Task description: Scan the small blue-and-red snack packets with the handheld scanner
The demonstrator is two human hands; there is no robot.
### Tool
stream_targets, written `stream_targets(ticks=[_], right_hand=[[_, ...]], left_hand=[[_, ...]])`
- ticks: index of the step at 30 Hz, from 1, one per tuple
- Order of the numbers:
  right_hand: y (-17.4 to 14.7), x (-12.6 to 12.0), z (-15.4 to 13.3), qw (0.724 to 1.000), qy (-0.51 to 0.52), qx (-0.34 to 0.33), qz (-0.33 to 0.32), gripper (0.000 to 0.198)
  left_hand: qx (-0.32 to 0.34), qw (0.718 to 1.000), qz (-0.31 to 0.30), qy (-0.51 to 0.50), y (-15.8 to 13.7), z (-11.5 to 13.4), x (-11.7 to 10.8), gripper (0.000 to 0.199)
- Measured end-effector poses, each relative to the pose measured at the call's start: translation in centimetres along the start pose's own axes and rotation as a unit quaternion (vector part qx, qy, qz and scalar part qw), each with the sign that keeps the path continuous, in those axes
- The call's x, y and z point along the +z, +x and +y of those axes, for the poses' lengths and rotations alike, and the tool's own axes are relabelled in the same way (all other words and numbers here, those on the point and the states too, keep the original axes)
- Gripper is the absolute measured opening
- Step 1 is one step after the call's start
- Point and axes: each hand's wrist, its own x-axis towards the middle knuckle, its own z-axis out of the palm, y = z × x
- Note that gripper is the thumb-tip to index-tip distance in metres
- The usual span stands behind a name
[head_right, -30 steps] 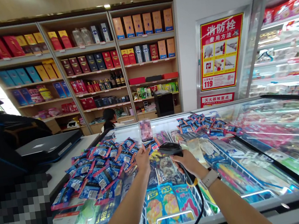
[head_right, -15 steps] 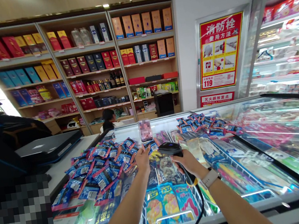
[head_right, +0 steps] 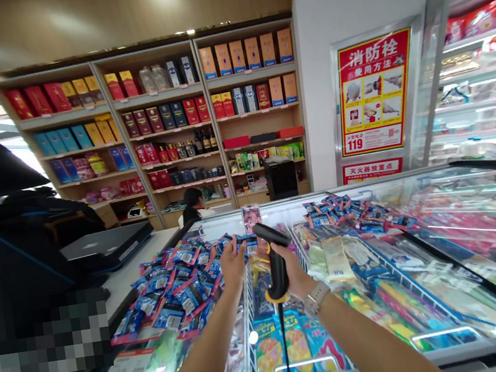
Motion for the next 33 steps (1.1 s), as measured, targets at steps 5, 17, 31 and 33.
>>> stream_targets(ticks=[5, 17, 31, 33], right_hand=[[2.1, 8.2, 5.1, 0.976, 0.197, 0.086, -0.031, 0.024], [2.9, 12.2, 14.3, 0.973, 0.189, 0.123, 0.050, 0.018], [3.6, -6.2, -1.5, 0.989, 0.058, -0.063, 0.122, 0.033], [3.5, -10.8, -4.3, 0.977, 0.034, -0.106, 0.179, 0.029]], left_hand=[[0.091, 0.988, 0.030, 0.120, 2.7, 0.4, -9.9, 0.035], [0.128, 0.815, -0.100, 0.557, 2.1, -1.1, -17.6, 0.042], [0.291, 0.867, -0.135, 0.381, 3.1, 0.7, -7.3, 0.038], [0.299, 0.869, -0.180, 0.352, 2.8, 0.6, -2.7, 0.038]])
